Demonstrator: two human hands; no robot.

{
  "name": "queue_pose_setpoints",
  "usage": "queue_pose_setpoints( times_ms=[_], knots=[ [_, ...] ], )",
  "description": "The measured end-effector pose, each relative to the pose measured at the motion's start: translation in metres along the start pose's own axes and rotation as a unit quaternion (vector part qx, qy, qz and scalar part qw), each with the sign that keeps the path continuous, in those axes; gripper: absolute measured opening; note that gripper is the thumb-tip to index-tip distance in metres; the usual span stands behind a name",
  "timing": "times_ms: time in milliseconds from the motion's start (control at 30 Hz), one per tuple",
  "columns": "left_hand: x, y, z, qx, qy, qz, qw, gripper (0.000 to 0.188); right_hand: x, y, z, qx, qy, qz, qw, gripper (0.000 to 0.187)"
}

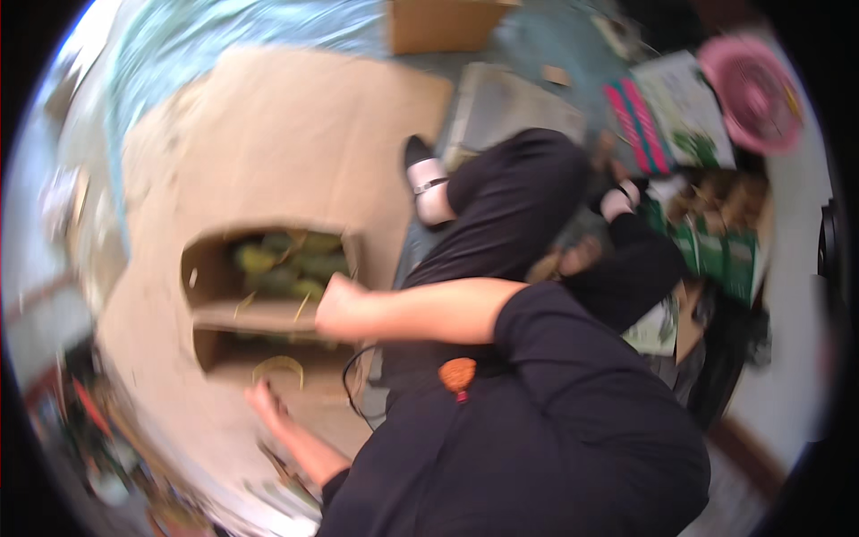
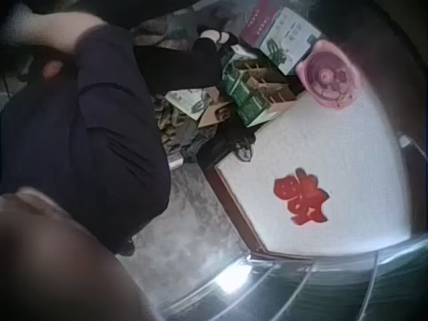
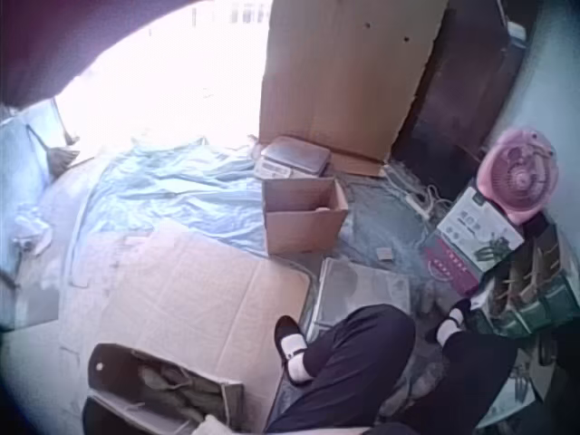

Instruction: Sort through a large pile of produce on the floor, weigh items, and place them into cardboard boxes.

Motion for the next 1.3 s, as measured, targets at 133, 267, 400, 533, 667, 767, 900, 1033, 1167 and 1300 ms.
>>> queue_pose_setpoints(
  times_ms=[133,267,400,533,667,767,900,1033,1167,1300],
  knots=[
    [-0.034,-0.024,-0.046,-0.020,-0.005,-0.003,1.000,0.025,0.000,-0.029,0.003,-0.005,0.038,-0.150,0.988,0.016],
    [0.004,0.062,-0.028,0.289,0.154,-0.131,0.936,0.048,-0.016,0.018,0.016,0.044,0.084,-0.156,0.983,0.020],
    [0.044,0.187,0.007,0.504,0.204,-0.140,0.828,0.048,-0.077,0.053,0.048,0.105,0.188,-0.157,0.964,0.024],
    [0.141,0.277,0.093,0.559,-0.028,-0.031,0.828,0.040,-0.110,0.093,0.122,0.139,0.328,-0.191,0.914,0.024],
    [0.245,0.318,0.215,0.592,-0.214,-0.048,0.776,0.035,-0.127,0.119,0.256,0.228,0.474,-0.204,0.826,0.026],
    [0.293,0.324,0.309,0.592,-0.329,-0.077,0.732,0.033,-0.109,0.129,0.360,0.229,0.647,-0.159,0.709,0.024],
    [0.342,0.328,0.393,0.649,-0.416,-0.078,0.632,0.029,-0.061,0.094,0.500,0.425,0.706,-0.131,0.552,0.017],
    [0.379,0.336,0.458,0.718,-0.466,-0.077,0.511,0.026,0.039,0.051,0.595,0.533,0.756,-0.071,0.373,0.017],
    [0.401,0.327,0.528,0.771,-0.484,-0.115,0.397,0.027,0.163,0.010,0.625,0.713,0.650,-0.135,0.224,0.018],
    [0.419,0.286,0.585,0.758,-0.535,-0.227,0.296,0.030,0.268,0.012,0.617,0.792,0.555,-0.151,0.205,0.015]
  ],
)
Point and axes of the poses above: each hand's wrist, its own z-axis away from the middle knuckle, its own x-axis out of the palm, y = z × x, the point moved 3 cm from there along -z, towards the middle knuckle, and after that the axes turned 1 degree about -z, right-handed, at the moved point
